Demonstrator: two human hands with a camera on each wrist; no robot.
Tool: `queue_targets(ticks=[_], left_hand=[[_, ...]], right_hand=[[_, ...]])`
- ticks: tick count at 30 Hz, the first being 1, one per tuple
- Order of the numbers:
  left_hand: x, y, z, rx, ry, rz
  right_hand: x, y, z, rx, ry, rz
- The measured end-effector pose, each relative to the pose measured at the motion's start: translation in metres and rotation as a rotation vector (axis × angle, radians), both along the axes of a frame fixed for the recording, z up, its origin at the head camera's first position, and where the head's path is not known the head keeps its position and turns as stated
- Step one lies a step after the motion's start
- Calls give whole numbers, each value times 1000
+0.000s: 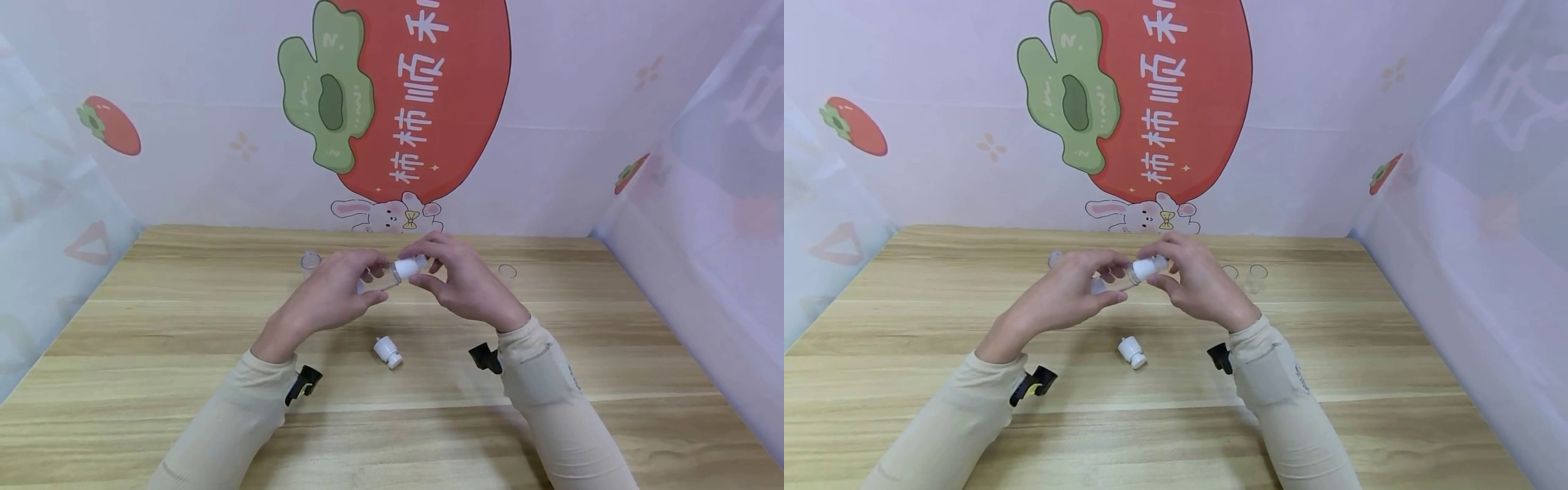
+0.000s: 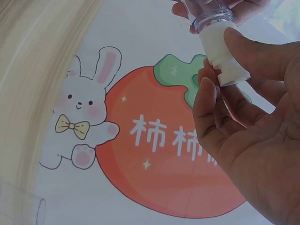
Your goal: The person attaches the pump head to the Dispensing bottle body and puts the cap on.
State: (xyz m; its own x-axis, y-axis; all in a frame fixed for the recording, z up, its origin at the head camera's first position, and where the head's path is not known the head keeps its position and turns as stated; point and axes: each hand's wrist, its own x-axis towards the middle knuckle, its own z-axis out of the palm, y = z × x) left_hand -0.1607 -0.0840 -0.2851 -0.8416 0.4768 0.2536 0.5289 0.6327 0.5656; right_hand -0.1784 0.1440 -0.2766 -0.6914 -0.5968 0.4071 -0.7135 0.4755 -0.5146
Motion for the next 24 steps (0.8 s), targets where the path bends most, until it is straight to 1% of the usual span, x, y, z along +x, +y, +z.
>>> queue_targets(ticks=[5,14,24], left_hand=[[1,2,0,-12,23,21],[4,4,1,-57,111,66],[5,5,-1,-73,185,79]], right_hand=[[0,0,-1,9,-19,-4],[0,1,-1,29,-41,-14],[0,0,0,52,-98,-52]])
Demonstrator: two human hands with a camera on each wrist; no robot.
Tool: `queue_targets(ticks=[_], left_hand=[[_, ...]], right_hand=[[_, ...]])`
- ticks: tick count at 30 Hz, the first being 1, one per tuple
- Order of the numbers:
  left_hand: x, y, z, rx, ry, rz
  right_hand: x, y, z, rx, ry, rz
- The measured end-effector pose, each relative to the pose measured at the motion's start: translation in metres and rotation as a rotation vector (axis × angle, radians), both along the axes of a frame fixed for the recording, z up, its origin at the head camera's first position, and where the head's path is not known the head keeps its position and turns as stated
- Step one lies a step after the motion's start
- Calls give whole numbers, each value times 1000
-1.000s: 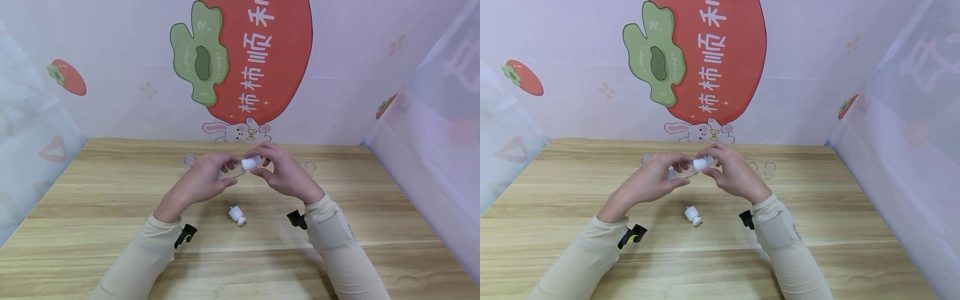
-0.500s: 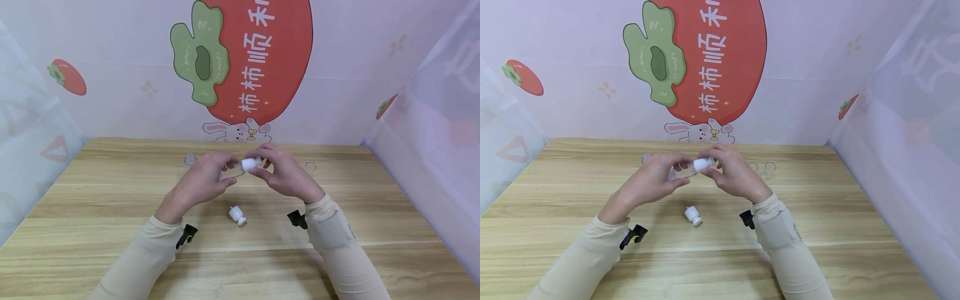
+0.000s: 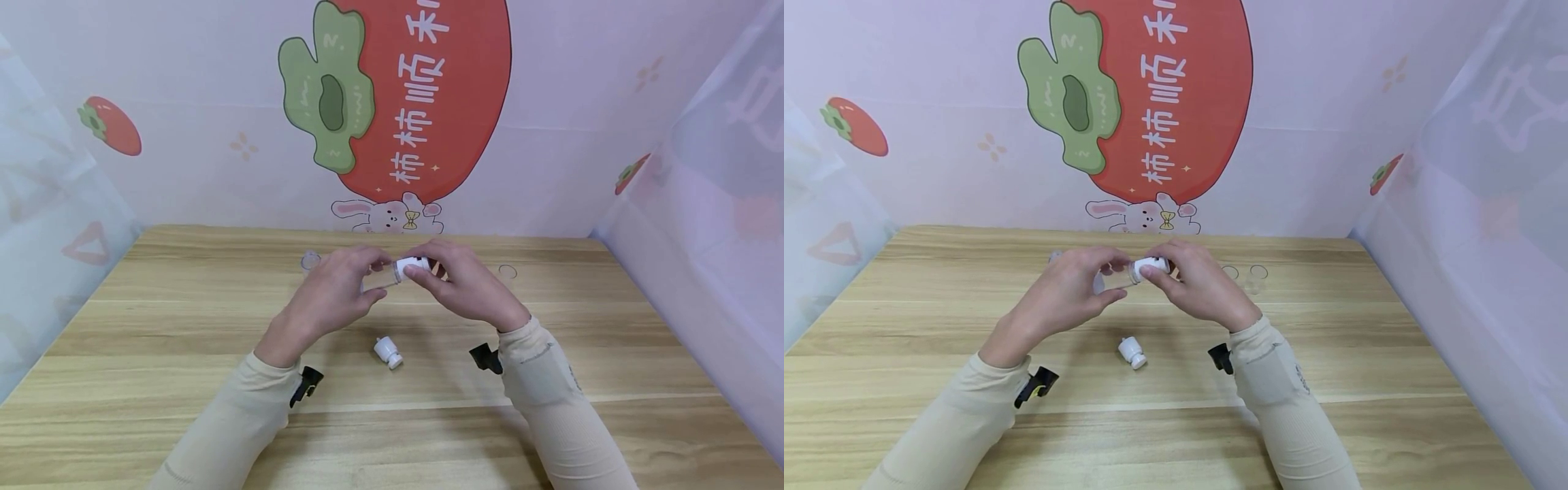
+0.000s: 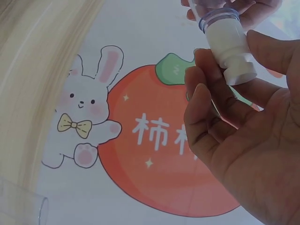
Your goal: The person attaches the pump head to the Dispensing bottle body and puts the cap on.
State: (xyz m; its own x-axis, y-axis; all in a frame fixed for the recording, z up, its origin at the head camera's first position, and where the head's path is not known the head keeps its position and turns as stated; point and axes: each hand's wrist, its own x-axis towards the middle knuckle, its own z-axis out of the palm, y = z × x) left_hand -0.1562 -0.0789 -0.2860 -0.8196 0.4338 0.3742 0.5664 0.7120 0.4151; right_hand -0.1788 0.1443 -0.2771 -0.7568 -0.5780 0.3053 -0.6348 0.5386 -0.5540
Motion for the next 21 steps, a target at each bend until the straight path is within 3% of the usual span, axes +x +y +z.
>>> queue_targets(ticks=[7,21], left_hand=[[2,1,1,-13,29,12],[2,2,1,-17,57,15]], right_hand=[[-1,-1,0,8,-68,-37],[0,1,2,22,-102,-85]])
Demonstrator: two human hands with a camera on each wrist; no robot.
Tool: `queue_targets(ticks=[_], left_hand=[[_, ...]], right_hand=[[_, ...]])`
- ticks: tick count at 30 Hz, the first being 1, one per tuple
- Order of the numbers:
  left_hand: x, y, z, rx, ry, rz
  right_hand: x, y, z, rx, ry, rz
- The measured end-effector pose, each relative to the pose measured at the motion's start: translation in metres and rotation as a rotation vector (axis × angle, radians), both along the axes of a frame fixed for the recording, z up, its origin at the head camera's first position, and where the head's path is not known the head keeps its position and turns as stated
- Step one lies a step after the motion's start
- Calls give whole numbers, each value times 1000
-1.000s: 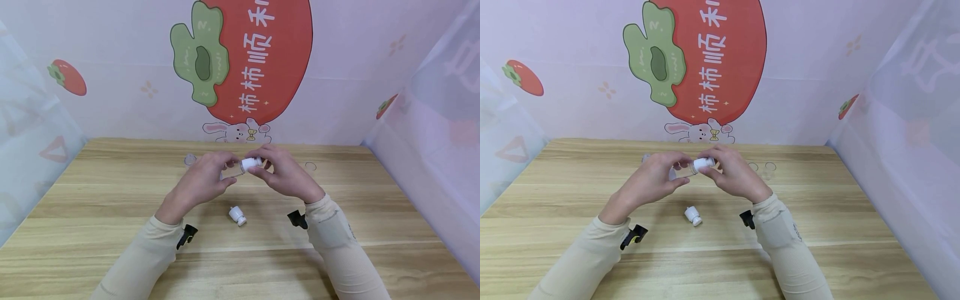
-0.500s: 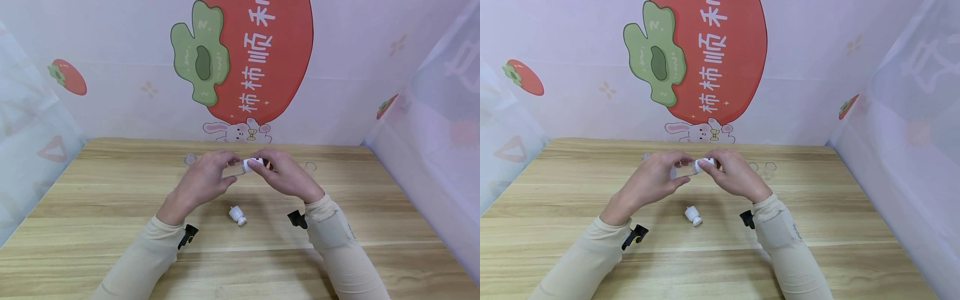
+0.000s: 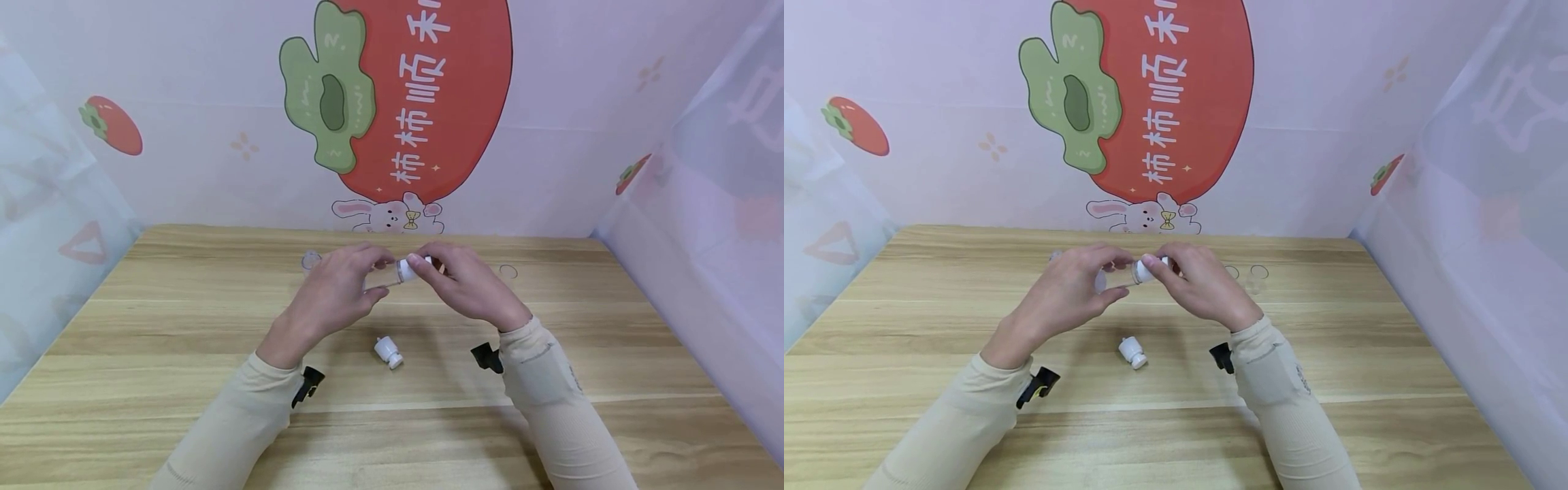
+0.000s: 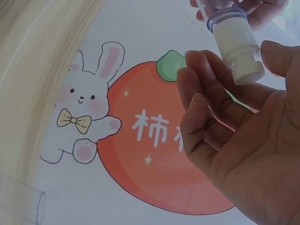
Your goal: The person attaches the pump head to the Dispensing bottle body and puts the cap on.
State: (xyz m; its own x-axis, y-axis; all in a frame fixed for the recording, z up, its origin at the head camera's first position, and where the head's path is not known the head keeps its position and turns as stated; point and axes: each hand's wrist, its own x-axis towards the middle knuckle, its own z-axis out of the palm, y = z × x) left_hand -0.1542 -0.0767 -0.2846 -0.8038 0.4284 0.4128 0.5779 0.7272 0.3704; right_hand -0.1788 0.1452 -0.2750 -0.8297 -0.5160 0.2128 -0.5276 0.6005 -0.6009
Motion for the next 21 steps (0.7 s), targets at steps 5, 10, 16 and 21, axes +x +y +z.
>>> queue_targets(ticks=[5,10,16,21], left_hand=[[-1,0,0,0,4,2],[-1,-1,1,11,-17,7],[-3,-3,1,39,-50,8],[-4,-5,0,59,-63,-4]], right_hand=[[2,1,1,-47,17,14],[2,3,1,-99,64,59],[1,4,2,-114,126,109],[0,5,1,-121,169,137]])
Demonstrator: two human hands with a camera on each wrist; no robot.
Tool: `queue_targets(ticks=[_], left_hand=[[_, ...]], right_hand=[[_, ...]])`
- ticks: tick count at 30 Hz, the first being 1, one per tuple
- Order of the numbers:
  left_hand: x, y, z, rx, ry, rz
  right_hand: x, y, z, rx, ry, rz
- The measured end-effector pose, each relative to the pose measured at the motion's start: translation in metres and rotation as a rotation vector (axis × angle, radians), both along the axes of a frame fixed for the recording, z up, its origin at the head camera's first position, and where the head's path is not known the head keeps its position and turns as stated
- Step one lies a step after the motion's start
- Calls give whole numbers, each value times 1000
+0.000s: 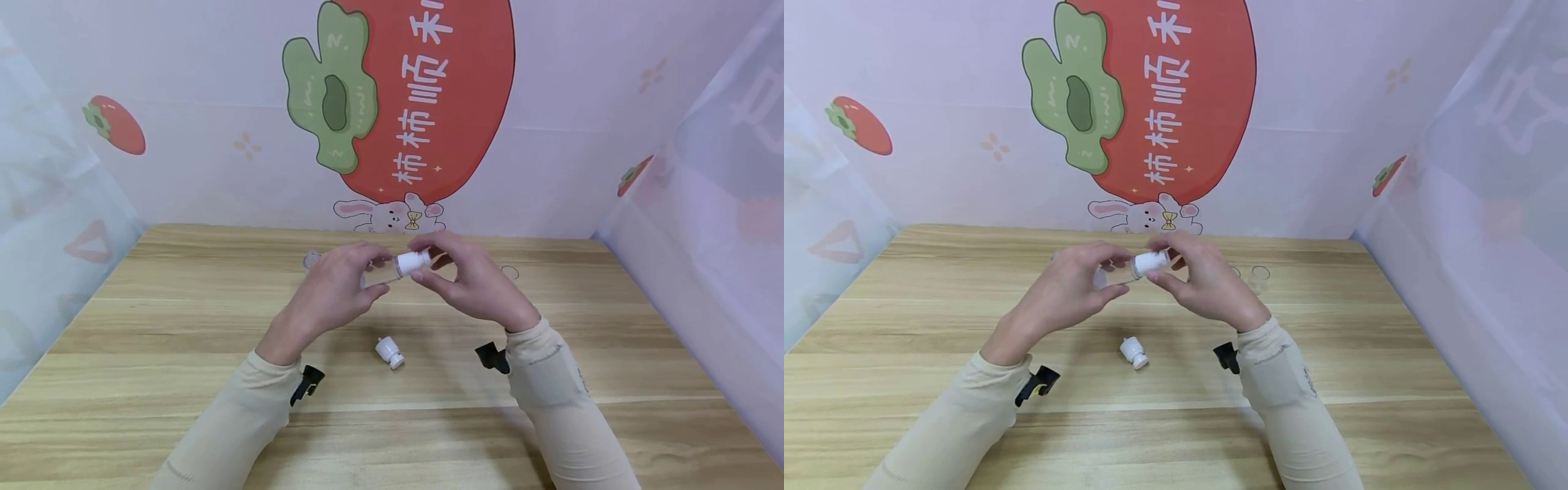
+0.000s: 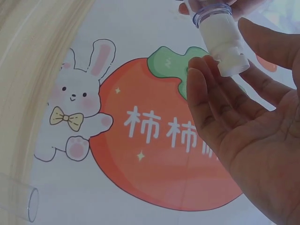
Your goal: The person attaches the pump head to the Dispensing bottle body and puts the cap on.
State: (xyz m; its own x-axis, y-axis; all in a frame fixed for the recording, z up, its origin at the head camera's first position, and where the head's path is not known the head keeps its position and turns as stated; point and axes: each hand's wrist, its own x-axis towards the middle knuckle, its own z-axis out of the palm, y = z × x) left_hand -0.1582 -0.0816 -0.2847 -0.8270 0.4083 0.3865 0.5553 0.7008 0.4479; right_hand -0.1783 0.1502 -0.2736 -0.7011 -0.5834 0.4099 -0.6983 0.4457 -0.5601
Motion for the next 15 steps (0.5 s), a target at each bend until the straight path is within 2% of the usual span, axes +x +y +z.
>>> queue_targets(ticks=[15], left_hand=[[-1,-1,-1,55,-27,-21]], right_hand=[[-2,-2,-1,-13,54,25]])
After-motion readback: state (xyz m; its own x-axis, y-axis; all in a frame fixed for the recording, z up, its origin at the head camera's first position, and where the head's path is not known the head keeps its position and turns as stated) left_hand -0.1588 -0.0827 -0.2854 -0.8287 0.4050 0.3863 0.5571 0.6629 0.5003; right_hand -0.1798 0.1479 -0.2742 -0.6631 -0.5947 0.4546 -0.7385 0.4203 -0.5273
